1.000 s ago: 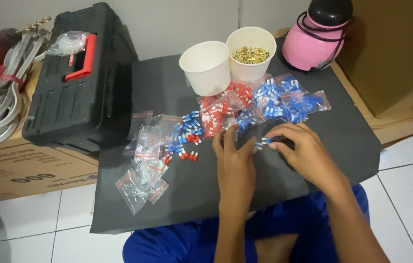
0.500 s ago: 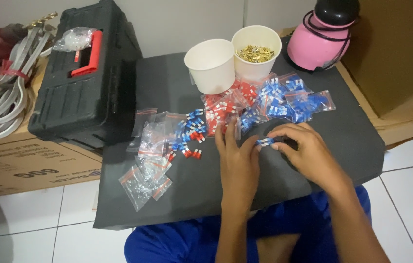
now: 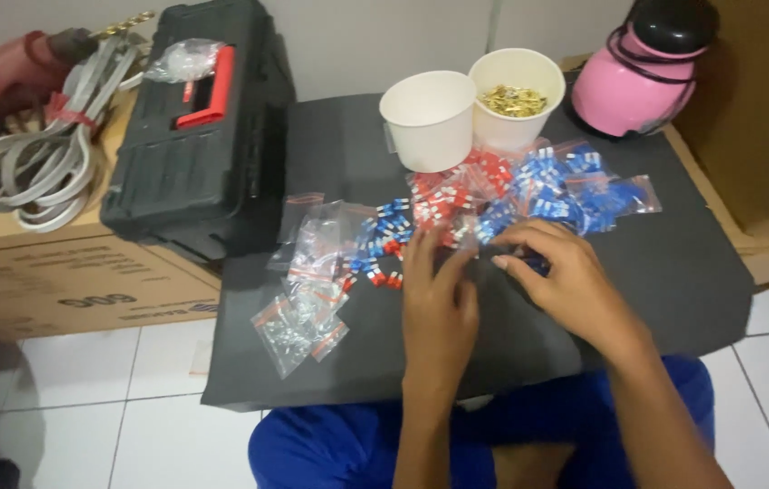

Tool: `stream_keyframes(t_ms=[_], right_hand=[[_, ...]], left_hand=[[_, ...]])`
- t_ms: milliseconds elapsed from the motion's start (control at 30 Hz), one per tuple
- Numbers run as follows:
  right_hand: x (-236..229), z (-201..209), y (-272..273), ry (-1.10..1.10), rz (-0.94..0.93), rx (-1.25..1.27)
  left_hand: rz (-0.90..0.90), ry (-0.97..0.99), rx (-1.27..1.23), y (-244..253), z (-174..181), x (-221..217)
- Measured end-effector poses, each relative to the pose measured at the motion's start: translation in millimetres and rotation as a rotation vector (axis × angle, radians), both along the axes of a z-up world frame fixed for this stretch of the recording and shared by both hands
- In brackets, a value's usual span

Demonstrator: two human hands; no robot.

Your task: The person sorts small red and blue electrical components on a table, placing them into clear plastic bags. They repeatedly pick up components, arrange them, and transfer them into bags, occasionally moving bags aside to access more items.

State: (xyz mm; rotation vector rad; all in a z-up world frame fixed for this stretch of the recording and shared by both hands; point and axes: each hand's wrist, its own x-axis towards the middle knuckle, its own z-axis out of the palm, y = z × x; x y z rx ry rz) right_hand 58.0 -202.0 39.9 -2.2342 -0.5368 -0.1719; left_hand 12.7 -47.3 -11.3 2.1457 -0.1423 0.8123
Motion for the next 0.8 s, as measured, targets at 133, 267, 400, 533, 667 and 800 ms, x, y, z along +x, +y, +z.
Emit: stream_keyframes(t_ms=[133,267,400,533,667,800], right_hand=[[11,-5,31,-0.01,0.111,-0.056],[21,-5,69,-0.13,0.306,-0.087],[39,-36,102,-0.265,0.365,-0.175],[40,-29,114,-0.287,0.32,-0.265],[45,-38,124,-0.229,0.263,-0.431],[45,-40,129,-0.244,0.227,-0.525]], left_hand=[[0.092,0.045,0.043,38,-2,-2],[0.179,0.04,0.044,68,-5,0],[0.231,0.009,0.055,83,4,-2],[0.286,0.031,0.063,94,6,-5],[0.339,0.135,0.036,93,17,-10],[0.366,0.141,0.061,95,10,-9]])
